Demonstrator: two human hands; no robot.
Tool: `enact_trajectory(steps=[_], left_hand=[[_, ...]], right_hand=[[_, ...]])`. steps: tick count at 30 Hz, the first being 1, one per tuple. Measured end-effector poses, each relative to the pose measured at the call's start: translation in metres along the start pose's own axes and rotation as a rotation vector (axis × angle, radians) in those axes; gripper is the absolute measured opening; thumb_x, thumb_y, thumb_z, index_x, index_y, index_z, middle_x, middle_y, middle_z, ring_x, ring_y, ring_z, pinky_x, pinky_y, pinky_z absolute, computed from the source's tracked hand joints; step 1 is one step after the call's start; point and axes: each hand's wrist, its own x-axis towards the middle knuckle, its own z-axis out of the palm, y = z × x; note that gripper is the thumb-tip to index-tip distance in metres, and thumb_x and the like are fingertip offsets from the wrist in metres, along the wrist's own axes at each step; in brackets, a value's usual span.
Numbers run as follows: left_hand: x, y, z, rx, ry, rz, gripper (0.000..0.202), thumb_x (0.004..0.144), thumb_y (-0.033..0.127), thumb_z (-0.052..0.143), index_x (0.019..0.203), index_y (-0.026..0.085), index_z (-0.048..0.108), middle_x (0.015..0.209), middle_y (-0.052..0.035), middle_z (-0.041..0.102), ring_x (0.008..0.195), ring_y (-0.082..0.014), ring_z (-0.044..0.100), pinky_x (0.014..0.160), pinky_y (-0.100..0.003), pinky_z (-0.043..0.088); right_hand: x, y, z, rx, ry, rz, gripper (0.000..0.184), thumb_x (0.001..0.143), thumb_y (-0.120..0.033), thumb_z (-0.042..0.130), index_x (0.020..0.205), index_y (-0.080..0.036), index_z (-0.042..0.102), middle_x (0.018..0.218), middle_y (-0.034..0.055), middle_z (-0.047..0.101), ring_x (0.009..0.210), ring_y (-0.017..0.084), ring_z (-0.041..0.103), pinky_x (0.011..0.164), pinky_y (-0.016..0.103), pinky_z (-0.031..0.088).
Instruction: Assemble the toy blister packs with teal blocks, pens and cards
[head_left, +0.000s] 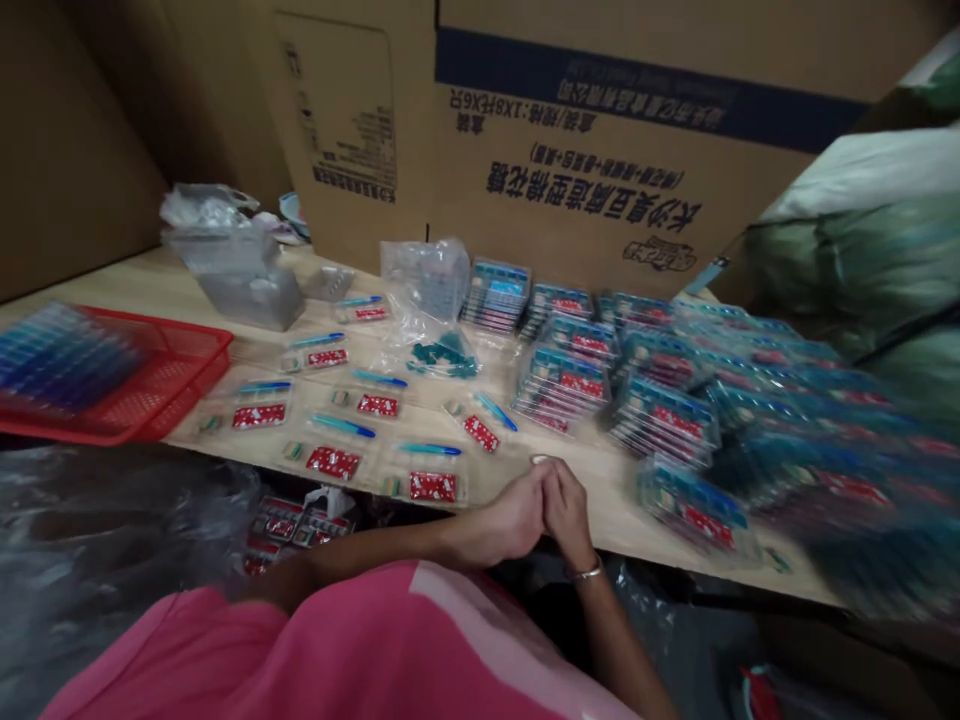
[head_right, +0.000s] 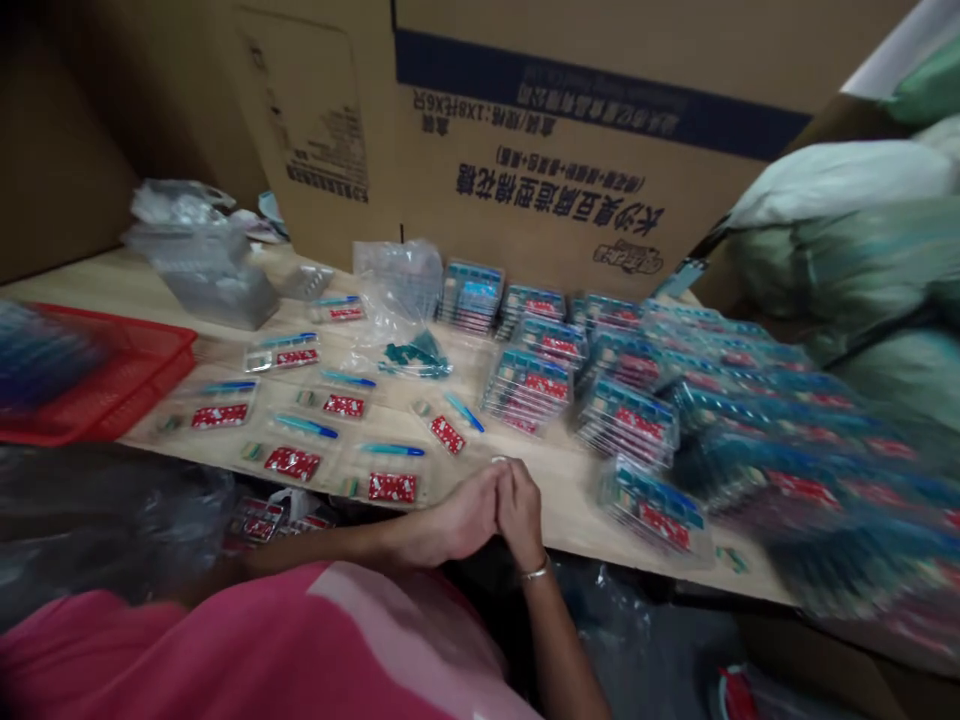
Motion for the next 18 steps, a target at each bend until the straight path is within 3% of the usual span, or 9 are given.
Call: enact_trajectory(steps=[2, 4, 6, 8, 11, 14, 16, 18], left_hand=[[-0.01, -0.006, -0.002, 0.128, -0.103, -0.069, 0.033, 0.083, 0.044, 0.044, 0.091, 0.017, 0.063, 0.093, -0.0051, 0.067, 0.098, -0.0191, 0.06, 0.087, -0.035, 0.047], [-0.017, -0.008, -0.007, 0.382, -0.205, -0.009, 0.034, 0.083, 0.044, 0.046, 0.097, 0.018, 0.064, 0.102, -0.0046, 0.067, 0.105, -0.0192, 0.057, 0.092, -0.036, 0.044], [-0.023, -0.007, -0.015, 0.697, -0.248, 0.218, 0.033, 0.081, 0.04, 0.051, 0.102, 0.018, 0.064, 0.108, -0.0058, 0.066, 0.106, -0.0202, 0.056, 0.095, -0.037, 0.042], [-0.031, -0.003, -0.026, 0.978, -0.203, 0.517, 0.033, 0.08, 0.036, 0.056, 0.107, 0.017, 0.063, 0.109, -0.0085, 0.066, 0.104, -0.0215, 0.058, 0.095, -0.037, 0.042], [-0.052, 0.011, -0.054, 1.252, -0.025, 0.921, 0.031, 0.084, 0.031, 0.053, 0.11, 0.017, 0.06, 0.109, -0.0121, 0.065, 0.104, -0.0221, 0.057, 0.093, -0.037, 0.044], [-0.086, 0.021, -0.101, 1.41, 0.228, 1.183, 0.025, 0.087, 0.025, 0.048, 0.11, 0.018, 0.058, 0.11, -0.0127, 0.063, 0.105, -0.0215, 0.056, 0.092, -0.04, 0.044], [-0.113, 0.017, -0.143, 1.468, 0.459, 1.184, 0.023, 0.089, 0.025, 0.046, 0.107, 0.02, 0.058, 0.108, -0.011, 0.062, 0.103, -0.0212, 0.056, 0.091, -0.041, 0.045], [-0.14, -0.001, -0.186, 1.43, 0.755, 1.005, 0.025, 0.09, 0.03, 0.042, 0.106, 0.019, 0.058, 0.109, -0.0118, 0.061, 0.105, -0.0229, 0.055, 0.092, -0.043, 0.044]], right_hand=[[0.002, 0.02, -0.012, -0.024, 0.045, 0.085, 0.045, 0.092, -0.049, 0.031, 0.091, -0.015, 0.06, 0.086, 0.0103, 0.066, 0.078, 0.022, 0.061, 0.072, 0.036, 0.048], [0.003, 0.037, -0.022, -0.145, 0.133, 0.076, 0.048, 0.092, -0.051, 0.029, 0.096, -0.014, 0.06, 0.091, 0.0124, 0.065, 0.083, 0.024, 0.061, 0.075, 0.037, 0.048], [0.002, 0.052, -0.029, -0.329, 0.135, -0.024, 0.054, 0.092, -0.051, 0.026, 0.108, -0.011, 0.058, 0.106, 0.0182, 0.061, 0.098, 0.028, 0.058, 0.084, 0.043, 0.046], [0.0, 0.063, -0.029, -0.525, 0.043, -0.127, 0.058, 0.092, -0.05, 0.024, 0.116, -0.008, 0.056, 0.118, 0.0224, 0.056, 0.11, 0.033, 0.052, 0.09, 0.048, 0.042], [-0.004, 0.074, -0.025, -0.703, -0.052, -0.178, 0.056, 0.093, -0.048, 0.025, 0.117, -0.009, 0.058, 0.124, 0.0224, 0.054, 0.113, 0.034, 0.05, 0.091, 0.05, 0.041], [-0.006, 0.077, -0.023, -0.727, -0.045, -0.19, 0.056, 0.093, -0.046, 0.024, 0.117, -0.009, 0.059, 0.123, 0.0212, 0.055, 0.113, 0.033, 0.051, 0.092, 0.047, 0.042], [-0.006, 0.076, -0.025, -0.721, -0.033, -0.198, 0.057, 0.093, -0.046, 0.024, 0.114, -0.008, 0.061, 0.121, 0.0214, 0.056, 0.111, 0.032, 0.052, 0.091, 0.046, 0.043], [-0.005, 0.075, -0.027, -0.711, -0.025, -0.214, 0.058, 0.091, -0.047, 0.025, 0.111, -0.007, 0.062, 0.118, 0.0222, 0.058, 0.109, 0.033, 0.053, 0.09, 0.046, 0.044]])
